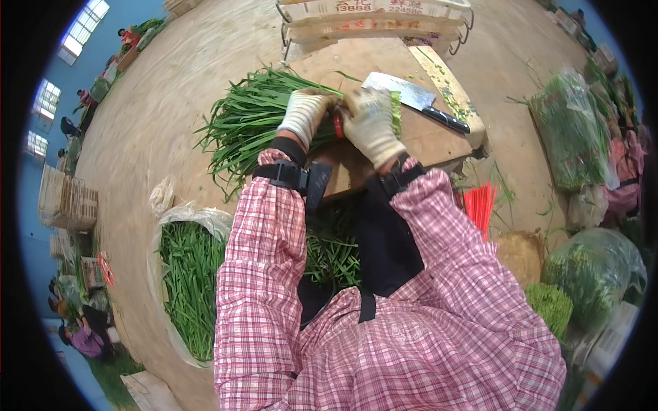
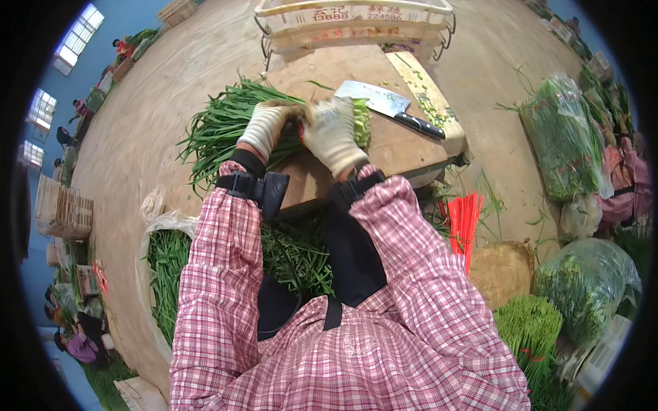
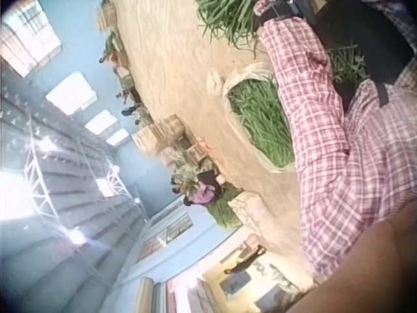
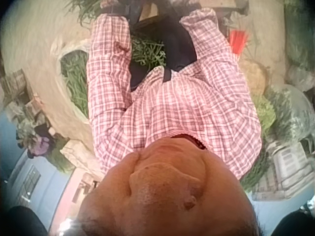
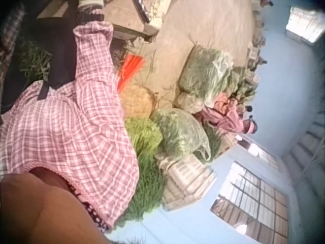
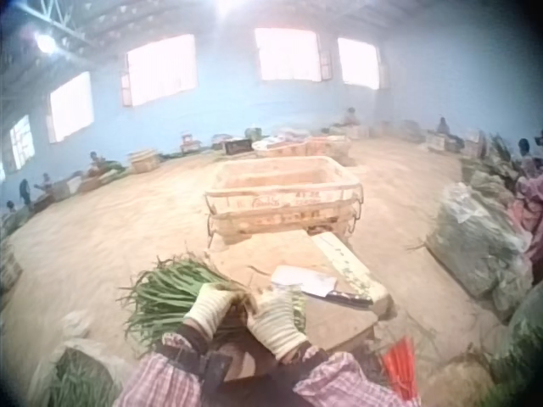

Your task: Sorting and bundling green vegetables (likely chives or green onions) in a processing facility.

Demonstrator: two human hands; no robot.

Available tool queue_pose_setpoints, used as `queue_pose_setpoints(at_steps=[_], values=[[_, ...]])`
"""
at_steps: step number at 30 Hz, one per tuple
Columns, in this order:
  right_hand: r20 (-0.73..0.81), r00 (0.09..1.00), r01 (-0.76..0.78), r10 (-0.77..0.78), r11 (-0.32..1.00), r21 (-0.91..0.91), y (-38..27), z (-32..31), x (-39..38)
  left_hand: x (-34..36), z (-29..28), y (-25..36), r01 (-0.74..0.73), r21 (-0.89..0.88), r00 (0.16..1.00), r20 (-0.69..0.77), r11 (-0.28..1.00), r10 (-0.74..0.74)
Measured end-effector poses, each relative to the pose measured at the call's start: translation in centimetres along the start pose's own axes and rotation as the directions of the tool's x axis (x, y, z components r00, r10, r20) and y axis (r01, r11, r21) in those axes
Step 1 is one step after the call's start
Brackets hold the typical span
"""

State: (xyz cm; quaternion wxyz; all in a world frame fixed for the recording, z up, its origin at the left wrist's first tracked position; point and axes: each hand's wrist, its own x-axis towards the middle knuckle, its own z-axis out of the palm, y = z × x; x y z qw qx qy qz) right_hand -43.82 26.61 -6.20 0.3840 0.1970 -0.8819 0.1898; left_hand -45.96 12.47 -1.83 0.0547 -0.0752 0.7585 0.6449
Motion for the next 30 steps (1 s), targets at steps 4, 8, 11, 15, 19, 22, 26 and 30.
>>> queue_pose_setpoints(at_steps=[4, 8, 11, 15, 19, 22, 26, 30], values=[[-0.011, 0.997, 0.073, -0.072, 0.969, 0.235, 0.4, -0.4, -1.2, -2.2, 0.1, -0.8, -0.311, 0.364, 0.932, -0.064, 0.878, 0.357], [-0.063, 0.99, 0.141, -0.129, 0.954, 0.264, 0.5, -0.2, -1.7, -2.6, 0.6, -0.3, -0.282, 0.356, 0.941, -0.075, 0.891, 0.329], [-0.124, 0.973, 0.22, -0.193, 0.938, 0.268, 0.7, -0.3, -1.7, -2.0, 0.9, -0.3, -0.202, 0.284, 0.966, -0.1, 0.937, 0.238], [-0.125, 0.972, 0.228, -0.2, 0.932, 0.282, 0.6, 0.0, -1.4, -1.3, 1.1, -1.3, -0.199, 0.187, 0.959, -0.163, 0.962, 0.23], [-0.173, 0.963, 0.253, -0.206, 0.913, 0.319, 0.7, 0.0, -1.9, -1.3, 1.4, -1.8, -0.215, 0.21, 0.954, -0.162, 0.954, 0.251], [-0.111, 0.971, 0.239, -0.212, 0.901, 0.361, 0.9, 0.1, -1.3, -0.5, 0.6, -1.4, -0.111, -0.038, 0.983, -0.15, 0.993, 0.104], [-0.099, 0.97, 0.244, -0.223, 0.891, 0.383, 1.0, -0.4, -1.5, -0.7, 0.9, -1.7, -0.105, -0.096, 0.978, -0.188, 0.99, 0.086], [-0.115, 0.964, 0.267, -0.241, 0.885, 0.382, 1.0, 0.1, -2.2, -2.0, 1.1, -2.0, -0.225, -0.062, 0.956, -0.205, 0.972, 0.209]])
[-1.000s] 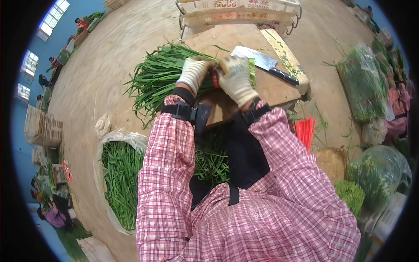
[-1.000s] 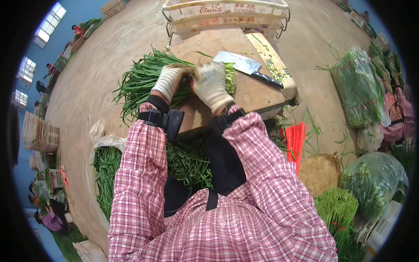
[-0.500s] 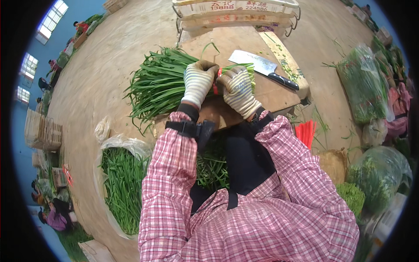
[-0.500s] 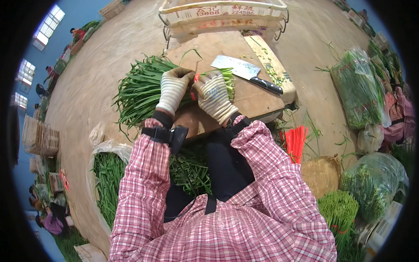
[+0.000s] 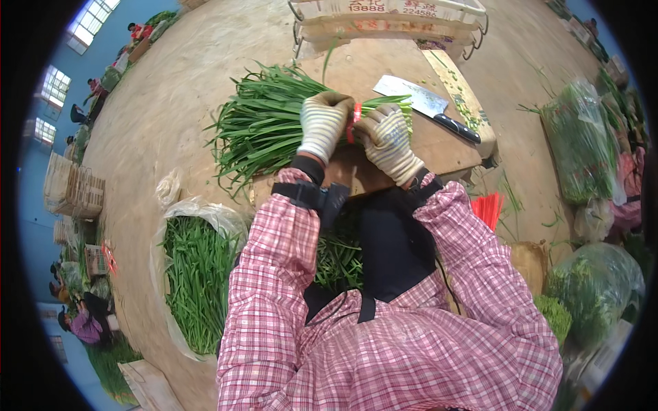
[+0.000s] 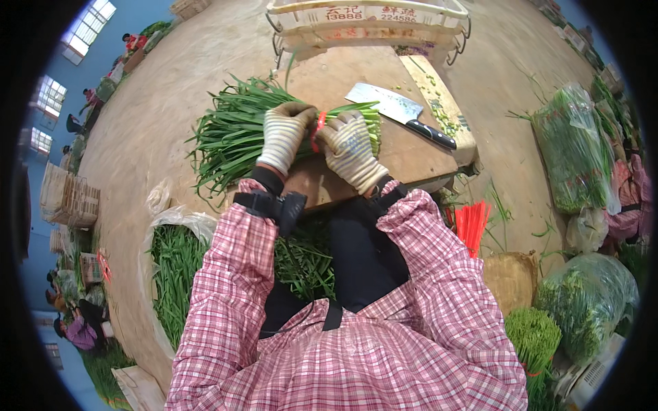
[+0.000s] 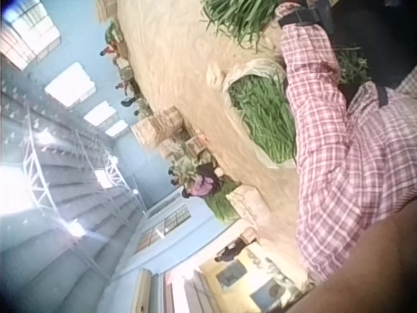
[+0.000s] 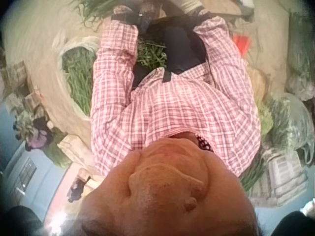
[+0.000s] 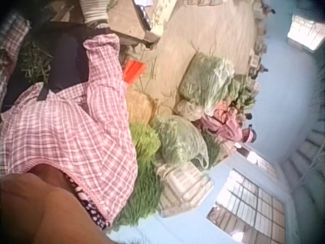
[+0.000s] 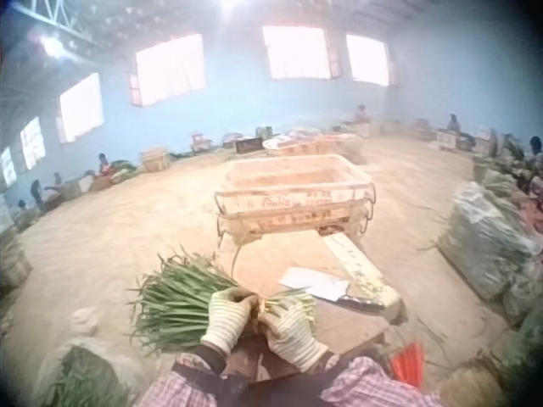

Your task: Sorting and bundling green vegetables (likely chives or green onions) in a processing facility.

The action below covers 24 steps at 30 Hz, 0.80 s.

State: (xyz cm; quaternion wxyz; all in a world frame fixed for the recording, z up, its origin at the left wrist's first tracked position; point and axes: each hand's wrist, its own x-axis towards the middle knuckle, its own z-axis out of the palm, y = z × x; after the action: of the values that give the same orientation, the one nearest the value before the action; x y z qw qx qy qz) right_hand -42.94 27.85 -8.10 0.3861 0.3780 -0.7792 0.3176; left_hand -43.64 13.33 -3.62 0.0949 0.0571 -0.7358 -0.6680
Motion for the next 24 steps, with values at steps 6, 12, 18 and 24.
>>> queue_pose_setpoints(at_steps=[6, 12, 18, 24], values=[[-0.012, 1.0, 0.024, -0.025, 0.998, -0.057, -0.3, -1.1, -0.1, -0.5, 1.4, 0.6, -0.278, 0.486, 0.959, 0.188, 0.829, 0.211], [0.071, 0.997, -0.034, 0.03, 0.998, 0.055, -0.2, -0.9, 1.8, 1.2, -1.0, 0.2, -0.215, 0.41, 0.928, 0.368, 0.886, 0.056], [0.299, 0.841, -0.496, 0.451, 0.864, 0.092, -0.1, -1.7, 3.1, 0.5, -1.9, 1.3, -0.438, 0.419, 0.821, 0.546, 0.796, 0.165], [0.52, 0.657, -0.738, 0.545, 0.605, 0.299, 1.2, -2.8, 3.8, -0.7, -1.2, 0.4, -0.487, 0.587, 0.867, 0.416, 0.647, 0.275]])
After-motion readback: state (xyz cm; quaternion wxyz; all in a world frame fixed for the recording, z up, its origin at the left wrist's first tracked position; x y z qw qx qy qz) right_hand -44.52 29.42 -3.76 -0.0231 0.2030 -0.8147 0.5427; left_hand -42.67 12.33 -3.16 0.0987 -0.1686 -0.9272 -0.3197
